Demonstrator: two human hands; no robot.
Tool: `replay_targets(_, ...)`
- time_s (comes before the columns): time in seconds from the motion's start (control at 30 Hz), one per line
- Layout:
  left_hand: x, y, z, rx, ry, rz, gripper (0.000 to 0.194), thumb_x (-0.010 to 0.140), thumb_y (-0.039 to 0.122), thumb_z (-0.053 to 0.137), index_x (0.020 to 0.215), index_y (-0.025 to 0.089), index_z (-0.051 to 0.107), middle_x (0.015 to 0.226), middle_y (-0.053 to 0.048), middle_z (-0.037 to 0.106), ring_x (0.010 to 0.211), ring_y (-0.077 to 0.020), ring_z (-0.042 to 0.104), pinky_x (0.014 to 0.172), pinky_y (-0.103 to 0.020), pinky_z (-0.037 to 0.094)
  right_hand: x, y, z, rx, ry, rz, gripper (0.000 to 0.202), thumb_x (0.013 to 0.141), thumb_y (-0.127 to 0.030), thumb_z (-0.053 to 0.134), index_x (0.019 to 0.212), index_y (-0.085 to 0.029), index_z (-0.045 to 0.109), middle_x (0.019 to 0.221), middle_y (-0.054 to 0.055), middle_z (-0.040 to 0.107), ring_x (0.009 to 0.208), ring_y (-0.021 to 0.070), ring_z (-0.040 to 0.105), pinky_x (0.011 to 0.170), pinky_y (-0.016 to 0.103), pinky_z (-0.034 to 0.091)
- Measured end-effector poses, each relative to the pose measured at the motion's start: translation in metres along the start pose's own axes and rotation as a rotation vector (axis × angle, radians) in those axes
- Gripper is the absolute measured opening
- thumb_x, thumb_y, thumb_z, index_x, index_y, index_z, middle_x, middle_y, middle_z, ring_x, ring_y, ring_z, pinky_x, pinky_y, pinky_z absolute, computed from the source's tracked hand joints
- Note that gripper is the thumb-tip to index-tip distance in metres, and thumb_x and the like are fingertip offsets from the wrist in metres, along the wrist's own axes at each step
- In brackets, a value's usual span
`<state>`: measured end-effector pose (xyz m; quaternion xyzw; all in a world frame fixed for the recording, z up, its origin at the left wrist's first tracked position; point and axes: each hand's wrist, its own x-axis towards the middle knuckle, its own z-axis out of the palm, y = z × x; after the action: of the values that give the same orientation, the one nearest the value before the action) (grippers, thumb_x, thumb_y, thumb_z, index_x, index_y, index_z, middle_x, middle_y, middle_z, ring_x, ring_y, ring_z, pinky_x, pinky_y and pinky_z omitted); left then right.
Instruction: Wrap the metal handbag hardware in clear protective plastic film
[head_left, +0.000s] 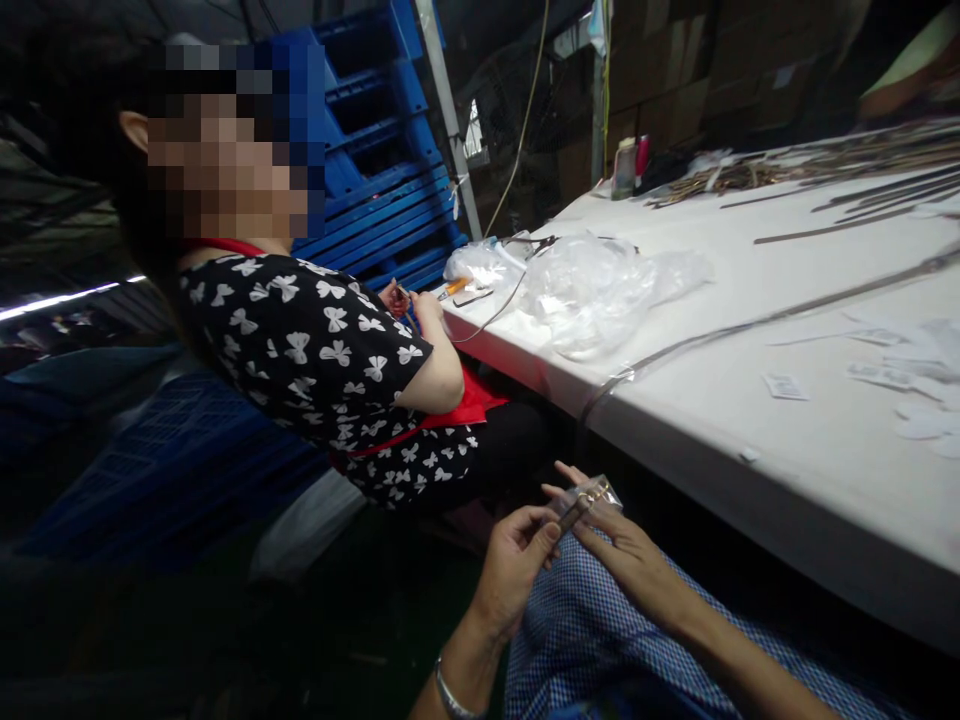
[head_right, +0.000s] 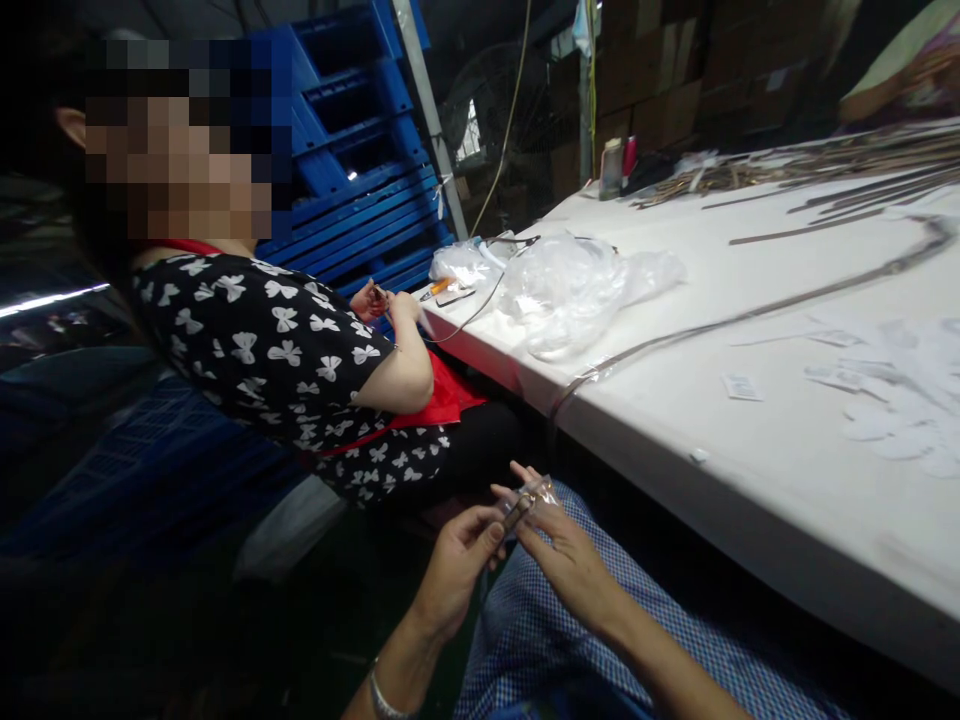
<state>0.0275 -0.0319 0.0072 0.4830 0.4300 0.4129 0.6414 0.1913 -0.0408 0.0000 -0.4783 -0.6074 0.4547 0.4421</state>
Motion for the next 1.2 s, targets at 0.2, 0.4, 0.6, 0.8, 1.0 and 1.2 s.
replay_targets(0.2, 0.003, 0.002, -0.011, 0.128, -0.014, 0.028, 0.027, 0.082, 0.038, 0.068, 0.091, 0.012, 0.068, 0.068, -0.001, 0.060, 0.060, -0.0102, 0.051, 0.055, -0.020, 0.037, -0.010, -0.012, -0.017, 0.538, -0.159, 0.151, 0.059, 0.084, -0.038, 0.067, 0.139, -0.032, 0.048, 0.146, 0.007, 0.048, 0.135, 0.0278, 0.042, 0.114, 0.048, 0.027)
replay_targets(0.4, -0.003, 0.027, -0.021, 0.425, -0.191, 0.058, 0.016, 0.083, 0.028, 0.065, 0.088, 0.015, 0.073, 0.077, -0.005, 0.068, 0.071, -0.0157, 0.059, 0.068, -0.025, 0.044, -0.001, -0.028, -0.054, 0.423, -0.289, 0.362, 0.043, 0.088, -0.050, 0.058, 0.117, -0.020, 0.069, 0.115, 0.011, 0.071, 0.107, 0.0282, 0.064, 0.095, 0.042, 0.047)
replay_targets(0.6, -0.003, 0.035, -0.015, 0.500, -0.465, 0.047, 0.016, 0.083, 0.025, 0.063, 0.092, 0.018, 0.075, 0.085, -0.006, 0.072, 0.076, -0.0172, 0.064, 0.071, -0.025, 0.048, 0.003, -0.038, -0.052, 0.191, -0.822, 0.443, 0.042, 0.085, -0.055, 0.060, 0.086, -0.015, 0.075, 0.077, 0.007, 0.075, 0.071, 0.0198, 0.069, 0.070, 0.031, 0.052)
replay_targets(0.8, 0.004, 0.024, -0.019, 0.338, -0.577, -0.043, 0.038, 0.084, 0.030, 0.066, 0.120, 0.017, 0.063, 0.087, -0.008, 0.072, 0.077, -0.0181, 0.067, 0.074, -0.029, 0.051, -0.015, -0.031, -0.045, 0.358, -0.850, 0.573, 0.042, 0.088, -0.055, 0.055, 0.085, -0.015, 0.070, 0.075, 0.005, 0.074, 0.064, 0.0160, 0.068, 0.065, 0.028, 0.052)
replay_targets(1.0, 0.000, 0.018, -0.016, 0.554, -0.344, 0.323, 0.070, 0.076, 0.041, 0.073, 0.139, 0.025, 0.047, 0.146, -0.013, 0.045, 0.132, -0.0308, 0.044, 0.109, -0.045, 0.035, -0.024, -0.033, -0.050, 0.510, -0.573, 0.530, 0.041, 0.092, -0.050, 0.053, 0.080, -0.013, 0.064, 0.069, 0.005, 0.069, 0.060, 0.0126, 0.063, 0.063, 0.025, 0.050)
replay_targets(1.2, -0.015, -0.015, 0.034, 0.614, 0.066, 0.567, 0.058, 0.086, 0.025, 0.060, 0.142, 0.023, 0.043, 0.139, -0.011, 0.053, 0.130, -0.0282, 0.044, 0.114, -0.047, 0.026, -0.027, -0.051, -0.039, 0.626, -0.431, 0.502, 0.038, 0.096, -0.044, 0.049, 0.080, -0.013, 0.064, 0.068, 0.004, 0.066, 0.060, 0.0113, 0.061, 0.063, 0.024, 0.048)
